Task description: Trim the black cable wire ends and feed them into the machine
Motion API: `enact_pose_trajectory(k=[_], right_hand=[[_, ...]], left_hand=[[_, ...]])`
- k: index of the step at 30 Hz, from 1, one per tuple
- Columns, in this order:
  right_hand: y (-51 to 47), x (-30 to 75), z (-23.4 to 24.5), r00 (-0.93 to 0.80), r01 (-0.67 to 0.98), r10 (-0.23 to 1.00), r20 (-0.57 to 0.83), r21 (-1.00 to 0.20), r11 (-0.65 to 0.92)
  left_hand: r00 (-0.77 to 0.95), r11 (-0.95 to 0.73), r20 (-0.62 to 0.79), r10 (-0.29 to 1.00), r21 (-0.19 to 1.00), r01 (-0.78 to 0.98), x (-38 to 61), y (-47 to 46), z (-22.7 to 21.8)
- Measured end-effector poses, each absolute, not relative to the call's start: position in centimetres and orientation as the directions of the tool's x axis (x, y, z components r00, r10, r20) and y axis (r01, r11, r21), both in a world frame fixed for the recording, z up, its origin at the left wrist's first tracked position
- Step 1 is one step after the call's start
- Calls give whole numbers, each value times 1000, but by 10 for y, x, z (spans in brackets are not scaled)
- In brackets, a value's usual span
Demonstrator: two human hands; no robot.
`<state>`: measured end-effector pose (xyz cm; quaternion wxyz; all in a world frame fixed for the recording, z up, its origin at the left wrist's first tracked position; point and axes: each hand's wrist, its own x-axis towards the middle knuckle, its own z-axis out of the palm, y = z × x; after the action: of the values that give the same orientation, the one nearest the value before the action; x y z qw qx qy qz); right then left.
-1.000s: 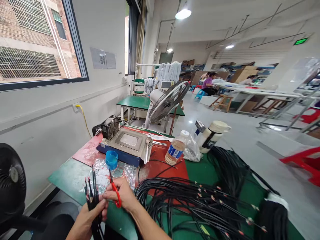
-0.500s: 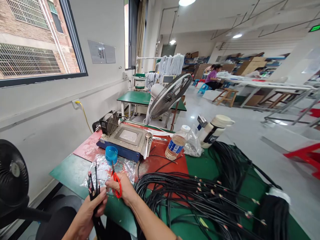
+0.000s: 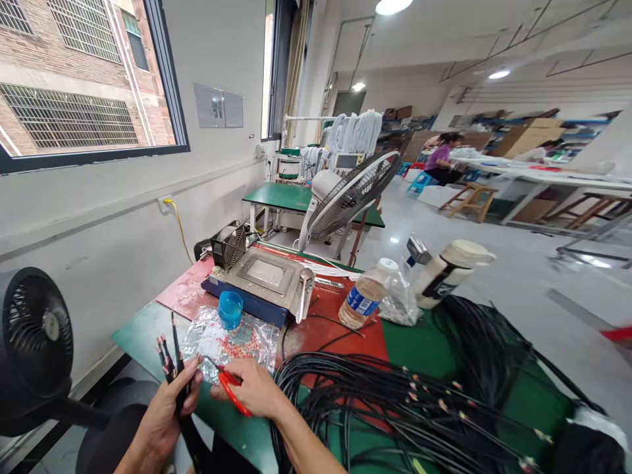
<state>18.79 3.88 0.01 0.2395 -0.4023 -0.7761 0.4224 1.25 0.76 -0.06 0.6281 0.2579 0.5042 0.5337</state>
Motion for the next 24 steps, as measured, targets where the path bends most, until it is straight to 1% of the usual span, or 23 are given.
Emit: enact_pose_trajectory(k=[3,7,13,24], right_hand=[[39,188,0,-562,437,827,24,-840,321],[39,189,2,-538,466,843,-13,-838,285],[40,190,3,-501,517,861,-84,-827,220],[41,188,-4,-426,609,902,-71,-759,228]], left_hand=[[-86,296,-340,937,899,-323,14,8,-2],[-84,334,-364,928,909,-248,15,10,-2],[-116,335,-370,922,911,-242,16,13,-4],[-146,316,-349,926,925,-210,19,17,-15]])
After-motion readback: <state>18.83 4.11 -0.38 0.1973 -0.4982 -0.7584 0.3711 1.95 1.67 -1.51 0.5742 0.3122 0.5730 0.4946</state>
